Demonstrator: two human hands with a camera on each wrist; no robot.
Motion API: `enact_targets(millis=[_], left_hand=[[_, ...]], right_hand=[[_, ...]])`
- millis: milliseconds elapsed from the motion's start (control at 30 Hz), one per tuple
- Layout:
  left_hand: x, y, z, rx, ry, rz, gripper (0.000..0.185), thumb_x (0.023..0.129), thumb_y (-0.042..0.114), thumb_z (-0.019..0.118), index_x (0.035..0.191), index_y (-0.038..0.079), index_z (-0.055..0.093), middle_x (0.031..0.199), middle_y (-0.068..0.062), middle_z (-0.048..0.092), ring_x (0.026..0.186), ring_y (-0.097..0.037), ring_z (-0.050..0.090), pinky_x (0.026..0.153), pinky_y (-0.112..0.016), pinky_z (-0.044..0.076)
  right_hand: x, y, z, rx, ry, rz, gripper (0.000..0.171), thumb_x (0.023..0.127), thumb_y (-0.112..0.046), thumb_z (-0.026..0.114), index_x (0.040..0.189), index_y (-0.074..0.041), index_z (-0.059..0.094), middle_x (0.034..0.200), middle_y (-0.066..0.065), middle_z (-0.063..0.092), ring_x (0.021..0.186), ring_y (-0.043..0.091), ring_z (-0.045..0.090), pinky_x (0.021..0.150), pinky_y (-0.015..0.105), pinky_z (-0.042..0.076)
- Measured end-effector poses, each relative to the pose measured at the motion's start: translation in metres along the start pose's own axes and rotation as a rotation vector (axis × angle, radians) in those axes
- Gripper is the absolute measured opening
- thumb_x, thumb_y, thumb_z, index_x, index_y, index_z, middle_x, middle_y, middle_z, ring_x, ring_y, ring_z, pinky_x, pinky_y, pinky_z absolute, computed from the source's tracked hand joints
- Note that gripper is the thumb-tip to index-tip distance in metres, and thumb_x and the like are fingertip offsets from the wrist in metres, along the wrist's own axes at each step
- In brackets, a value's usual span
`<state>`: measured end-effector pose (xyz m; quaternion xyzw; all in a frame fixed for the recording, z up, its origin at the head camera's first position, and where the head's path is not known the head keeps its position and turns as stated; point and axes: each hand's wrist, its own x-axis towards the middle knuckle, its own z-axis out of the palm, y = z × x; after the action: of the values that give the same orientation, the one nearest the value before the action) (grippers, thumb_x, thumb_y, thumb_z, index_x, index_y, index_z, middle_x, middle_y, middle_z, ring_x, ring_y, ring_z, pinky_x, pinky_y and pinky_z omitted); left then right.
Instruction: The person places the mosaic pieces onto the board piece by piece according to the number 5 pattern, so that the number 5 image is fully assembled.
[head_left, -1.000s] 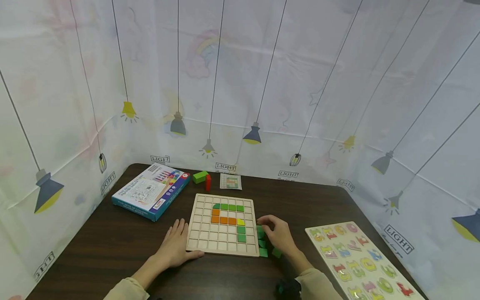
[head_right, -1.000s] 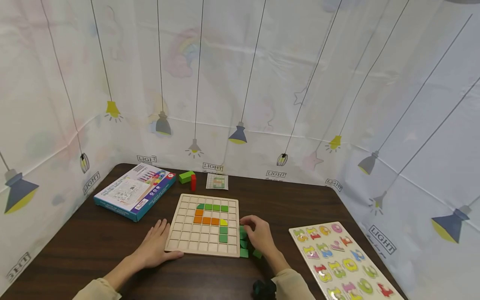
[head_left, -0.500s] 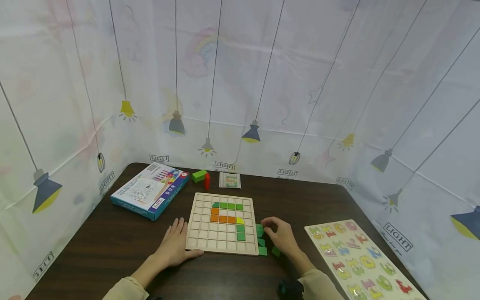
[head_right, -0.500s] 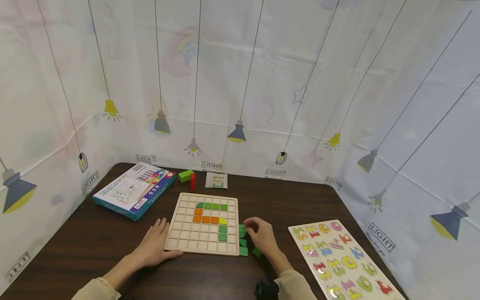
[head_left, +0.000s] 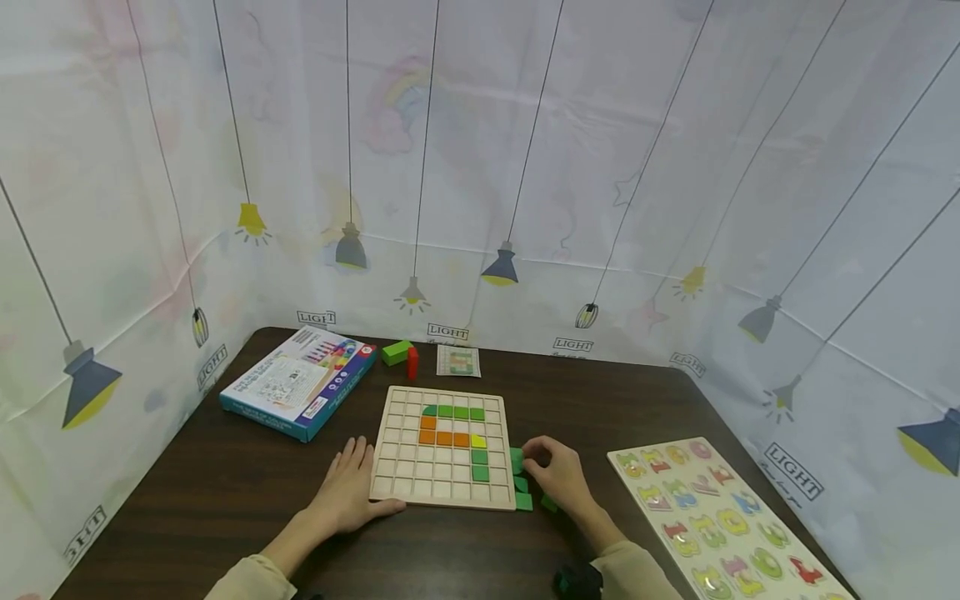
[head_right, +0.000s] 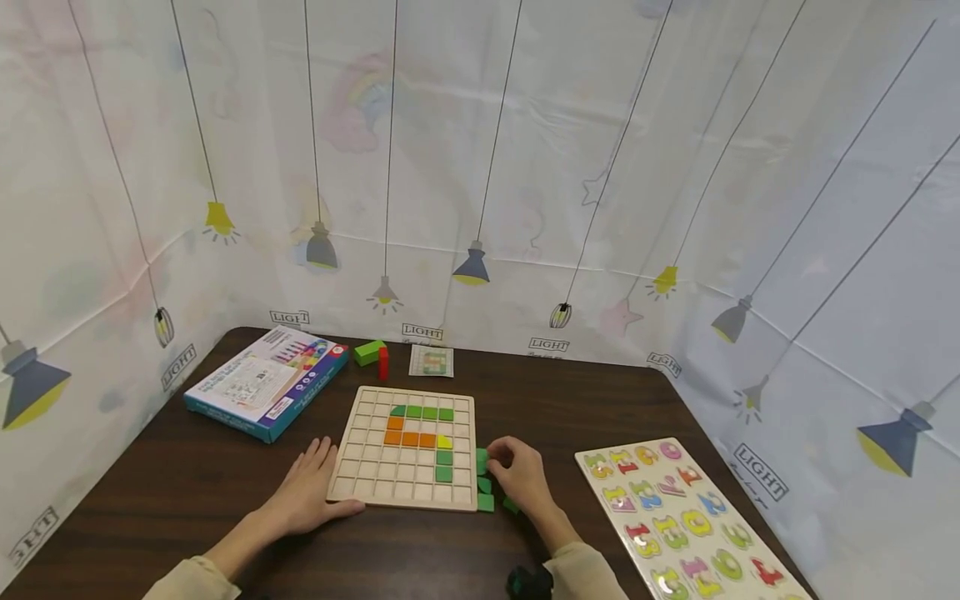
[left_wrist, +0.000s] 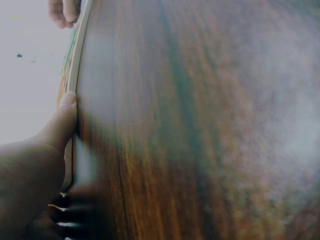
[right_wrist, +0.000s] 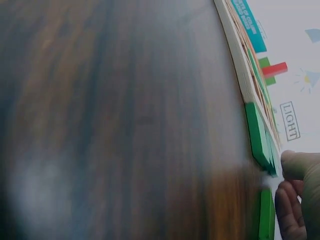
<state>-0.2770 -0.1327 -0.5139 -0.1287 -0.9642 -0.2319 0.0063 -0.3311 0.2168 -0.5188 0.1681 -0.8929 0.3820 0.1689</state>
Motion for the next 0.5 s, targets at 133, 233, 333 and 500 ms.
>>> enact_targets(millis=[133, 233, 333, 500], left_hand=[[-0.0002, 0.0002, 0.0013, 0.002, -0.004, -0.002, 0.111, 0.074, 0.066, 0.065, 0.140, -0.015, 0.028, 0.146, -0.035, 0.023, 0.137, -0.046, 0.015, 0.107, -0.059, 0.016], [0.0001, 0.0006, 0.0014, 0.003, -0.012, -0.005, 0.112, 0.074, 0.067, 0.065, 0.141, -0.015, 0.027, 0.146, -0.035, 0.022, 0.138, -0.046, 0.014, 0.108, -0.058, 0.016], [0.0009, 0.0007, 0.0013, 0.001, -0.020, -0.008, 0.112, 0.074, 0.068, 0.064, 0.141, -0.015, 0.027, 0.147, -0.034, 0.021, 0.138, -0.045, 0.013, 0.108, -0.058, 0.015], [0.0008, -0.0001, 0.0001, -0.001, -0.021, -0.016, 0.114, 0.073, 0.069, 0.064, 0.141, -0.015, 0.026, 0.147, -0.034, 0.021, 0.138, -0.045, 0.013, 0.108, -0.058, 0.015]], right_hand=[[0.0004, 0.0006, 0.0039, -0.002, 0.012, 0.025, 0.020, 0.074, -0.002, 0.079, 0.087, -0.008, 0.065, 0.079, 0.000, 0.062, 0.070, 0.011, 0.057, 0.063, 0.026, 0.050], [0.0007, 0.0007, 0.0041, 0.000, 0.007, 0.041, 0.023, 0.073, -0.003, 0.080, 0.088, -0.006, 0.064, 0.079, 0.003, 0.062, 0.070, 0.013, 0.058, 0.063, 0.026, 0.050], [0.0005, 0.0013, 0.0017, -0.003, 0.003, 0.054, 0.024, 0.073, -0.004, 0.080, 0.090, -0.005, 0.064, 0.081, 0.005, 0.063, 0.072, 0.015, 0.059, 0.064, 0.027, 0.050], [-0.0011, 0.0072, -0.0054, -0.010, -0.008, 0.090, 0.023, 0.074, -0.003, 0.079, 0.092, -0.006, 0.064, 0.084, 0.005, 0.064, 0.076, 0.016, 0.061, 0.068, 0.029, 0.052]])
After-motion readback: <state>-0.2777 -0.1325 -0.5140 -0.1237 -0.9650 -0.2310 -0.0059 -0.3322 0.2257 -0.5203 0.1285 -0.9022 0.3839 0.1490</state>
